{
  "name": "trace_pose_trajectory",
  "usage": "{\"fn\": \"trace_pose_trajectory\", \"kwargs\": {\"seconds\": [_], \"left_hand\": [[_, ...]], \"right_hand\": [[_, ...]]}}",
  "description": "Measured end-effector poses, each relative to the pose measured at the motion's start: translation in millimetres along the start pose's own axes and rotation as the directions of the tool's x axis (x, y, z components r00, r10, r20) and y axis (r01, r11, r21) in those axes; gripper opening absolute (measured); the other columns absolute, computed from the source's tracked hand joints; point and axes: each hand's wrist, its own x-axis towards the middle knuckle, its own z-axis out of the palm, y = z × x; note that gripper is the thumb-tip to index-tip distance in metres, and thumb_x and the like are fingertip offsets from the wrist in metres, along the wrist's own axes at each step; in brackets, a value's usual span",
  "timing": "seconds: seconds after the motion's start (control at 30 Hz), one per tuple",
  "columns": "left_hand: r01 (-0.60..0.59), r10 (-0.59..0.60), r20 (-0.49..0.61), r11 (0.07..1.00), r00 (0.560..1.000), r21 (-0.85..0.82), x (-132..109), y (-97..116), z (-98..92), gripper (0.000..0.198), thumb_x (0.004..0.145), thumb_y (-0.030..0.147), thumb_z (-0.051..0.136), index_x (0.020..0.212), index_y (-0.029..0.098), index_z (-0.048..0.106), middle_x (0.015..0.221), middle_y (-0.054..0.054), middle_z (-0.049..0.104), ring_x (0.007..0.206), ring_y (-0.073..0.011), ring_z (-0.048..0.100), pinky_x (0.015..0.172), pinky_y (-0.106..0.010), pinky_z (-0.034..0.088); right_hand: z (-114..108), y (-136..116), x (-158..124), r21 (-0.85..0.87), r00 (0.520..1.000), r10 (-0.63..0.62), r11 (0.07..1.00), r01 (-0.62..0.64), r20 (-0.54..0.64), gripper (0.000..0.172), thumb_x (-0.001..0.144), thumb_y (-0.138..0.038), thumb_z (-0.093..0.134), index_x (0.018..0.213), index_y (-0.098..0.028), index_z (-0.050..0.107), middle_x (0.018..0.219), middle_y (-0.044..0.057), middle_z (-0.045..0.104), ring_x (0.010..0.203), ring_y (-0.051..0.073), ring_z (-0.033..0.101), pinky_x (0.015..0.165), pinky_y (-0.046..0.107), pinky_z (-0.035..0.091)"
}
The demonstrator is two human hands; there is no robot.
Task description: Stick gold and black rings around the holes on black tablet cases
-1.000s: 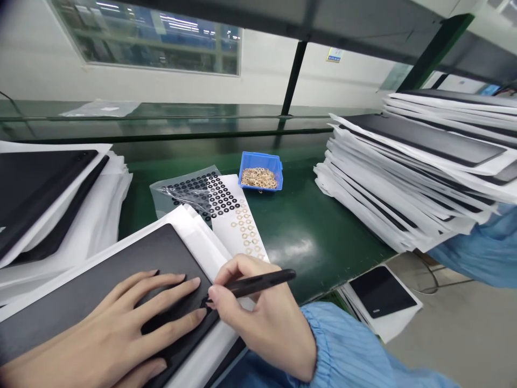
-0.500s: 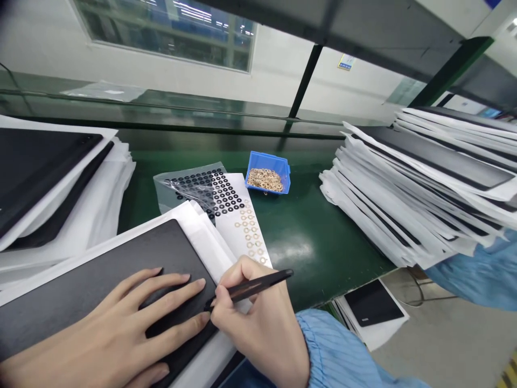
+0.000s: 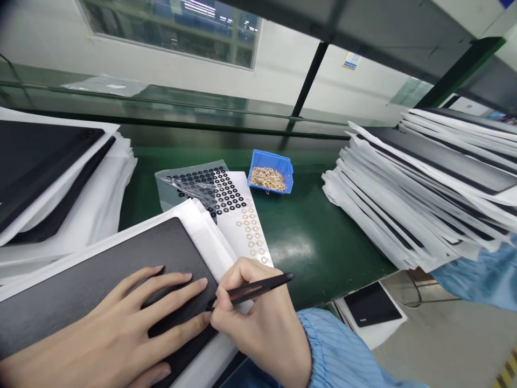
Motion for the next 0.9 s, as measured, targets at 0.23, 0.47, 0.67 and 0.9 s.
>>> {"fn": "trace_pose_trajectory", "kwargs": {"seconds": [0.23, 0.47, 0.67, 0.9], "left_hand": [[-0.039, 0.038, 0.026, 0.999, 0.999, 0.034, 2.3, -2.3, -4.5, 0.064, 0.072, 0.010, 0.056, 0.132, 0.029, 0.045, 0.133, -0.005, 0.054, 0.116, -0.0302, 0.052, 0.097, -0.051, 0.040], [-0.034, 0.034, -0.016, 0.999, 0.999, 0.000, 0.8, -3.3, -7.2, 0.060, 0.075, 0.014, 0.060, 0.131, 0.032, 0.046, 0.132, -0.003, 0.054, 0.115, -0.0292, 0.053, 0.098, -0.048, 0.039], [-0.030, 0.030, -0.013, 0.999, 0.999, 0.024, 0.7, 0.3, -8.8, 0.058, 0.074, 0.013, 0.058, 0.128, 0.033, 0.048, 0.132, -0.003, 0.054, 0.114, -0.0309, 0.053, 0.095, -0.051, 0.039], [0.020, -0.019, -0.018, 0.998, 1.000, 0.068, -0.4, 4.0, -4.7, 0.061, 0.073, 0.011, 0.055, 0.128, 0.035, 0.047, 0.137, -0.002, 0.050, 0.119, -0.0280, 0.048, 0.099, -0.051, 0.035]], "right_hand": [[-2.9, 1.6, 3.8, 0.051, 0.998, -0.009, 0.999, 0.005, 0.065, 0.014, 0.067, -0.011, 0.056, 0.058, -0.020, 0.047, 0.062, 0.000, 0.060, 0.055, 0.014, 0.054, 0.052, 0.026, 0.045], [-6.6, 5.0, 7.0, 0.190, 0.995, -0.012, 0.982, -0.007, 0.097, 0.015, 0.069, -0.010, 0.059, 0.062, -0.019, 0.049, 0.065, 0.000, 0.061, 0.054, 0.013, 0.060, 0.054, 0.025, 0.052], [-18.9, 9.6, 9.5, 0.234, 0.986, -0.082, 0.971, 0.047, 0.144, 0.008, 0.076, -0.022, 0.069, 0.075, -0.016, 0.062, 0.072, 0.002, 0.063, 0.064, 0.015, 0.065, 0.060, 0.025, 0.054], [-15.3, 10.1, 10.3, 0.191, 0.986, -0.130, 0.976, 0.109, 0.101, 0.009, 0.077, -0.023, 0.070, 0.074, -0.016, 0.064, 0.072, 0.002, 0.064, 0.066, 0.015, 0.063, 0.061, 0.025, 0.052]]}}
